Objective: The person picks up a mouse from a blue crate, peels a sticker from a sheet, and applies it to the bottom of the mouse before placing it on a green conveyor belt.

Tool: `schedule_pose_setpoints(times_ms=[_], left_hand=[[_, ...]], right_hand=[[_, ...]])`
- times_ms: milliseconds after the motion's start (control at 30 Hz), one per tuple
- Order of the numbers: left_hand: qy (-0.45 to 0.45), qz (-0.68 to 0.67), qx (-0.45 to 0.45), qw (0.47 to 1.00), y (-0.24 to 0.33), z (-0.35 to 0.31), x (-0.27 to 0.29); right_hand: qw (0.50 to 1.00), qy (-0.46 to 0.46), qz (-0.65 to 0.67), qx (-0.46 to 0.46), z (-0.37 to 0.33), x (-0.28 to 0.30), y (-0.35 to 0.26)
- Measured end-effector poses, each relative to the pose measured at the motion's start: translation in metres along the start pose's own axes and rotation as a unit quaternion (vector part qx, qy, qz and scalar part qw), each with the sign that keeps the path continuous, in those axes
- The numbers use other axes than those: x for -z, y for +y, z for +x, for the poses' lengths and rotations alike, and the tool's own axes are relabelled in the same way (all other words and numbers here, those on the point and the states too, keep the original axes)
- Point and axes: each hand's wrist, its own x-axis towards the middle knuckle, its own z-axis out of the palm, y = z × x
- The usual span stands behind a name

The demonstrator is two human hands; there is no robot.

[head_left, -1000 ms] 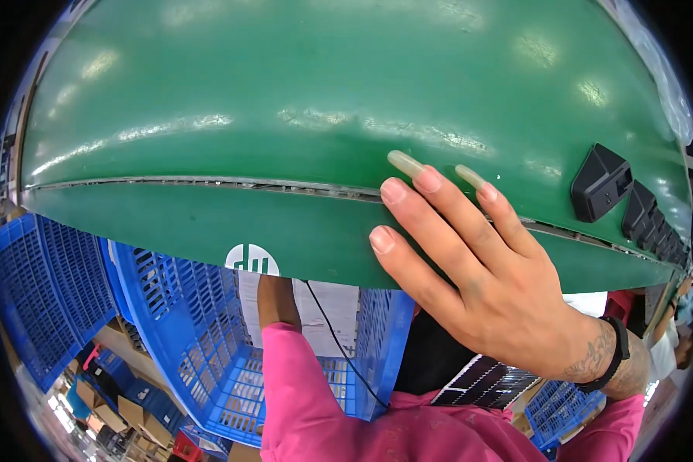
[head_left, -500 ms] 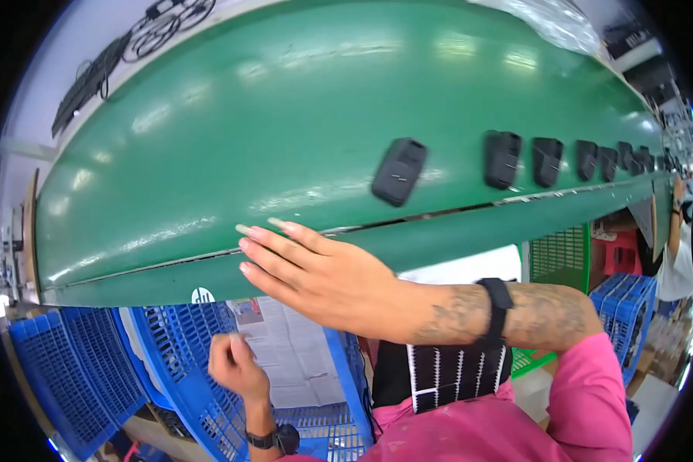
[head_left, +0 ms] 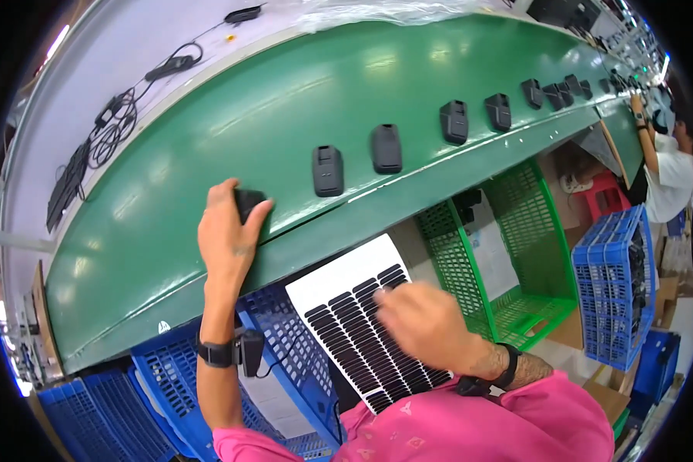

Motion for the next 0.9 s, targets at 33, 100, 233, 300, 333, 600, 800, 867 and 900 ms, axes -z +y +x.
schedule_pose_setpoints(times_ms=[33,100,233,300,333,600,800,867,900], left_hand=[[0.003,-0.043,0.049,0.998,0.001,-0.005,0.003],[-0.044,-0.175,0.136,0.974,0.019,-0.018,0.016],[-0.031,-0.515,0.134,0.846,0.052,-0.084,0.028],[-0.116,-0.604,0.204,0.762,0.086,-0.111,0.028],[-0.143,-0.624,0.222,0.736,0.093,-0.125,0.019],[-0.151,-0.648,0.260,0.700,0.114,-0.172,-0.013],[-0.150,-0.672,0.295,0.662,0.122,-0.172,-0.009],[-0.154,-0.662,0.314,0.663,0.122,-0.172,-0.004],[-0.153,-0.652,0.333,0.663,0.123,-0.174,-0.002]], right_hand=[[0.995,0.070,-0.016,-0.065,-0.001,0.001,0.007],[0.989,0.094,-0.007,-0.116,-0.008,-0.002,0.021],[0.987,0.066,0.004,-0.149,-0.008,-0.013,0.026],[0.981,0.070,-0.009,-0.182,-0.008,-0.016,0.029],[0.978,0.080,-0.018,-0.190,-0.009,-0.018,0.031],[0.980,0.111,-0.027,-0.163,-0.005,-0.024,0.028],[0.977,0.152,0.016,-0.149,-0.010,-0.028,0.029],[0.979,0.154,0.033,-0.133,-0.014,-0.024,0.028],[0.973,0.165,0.070,-0.144,-0.015,-0.017,0.022]])
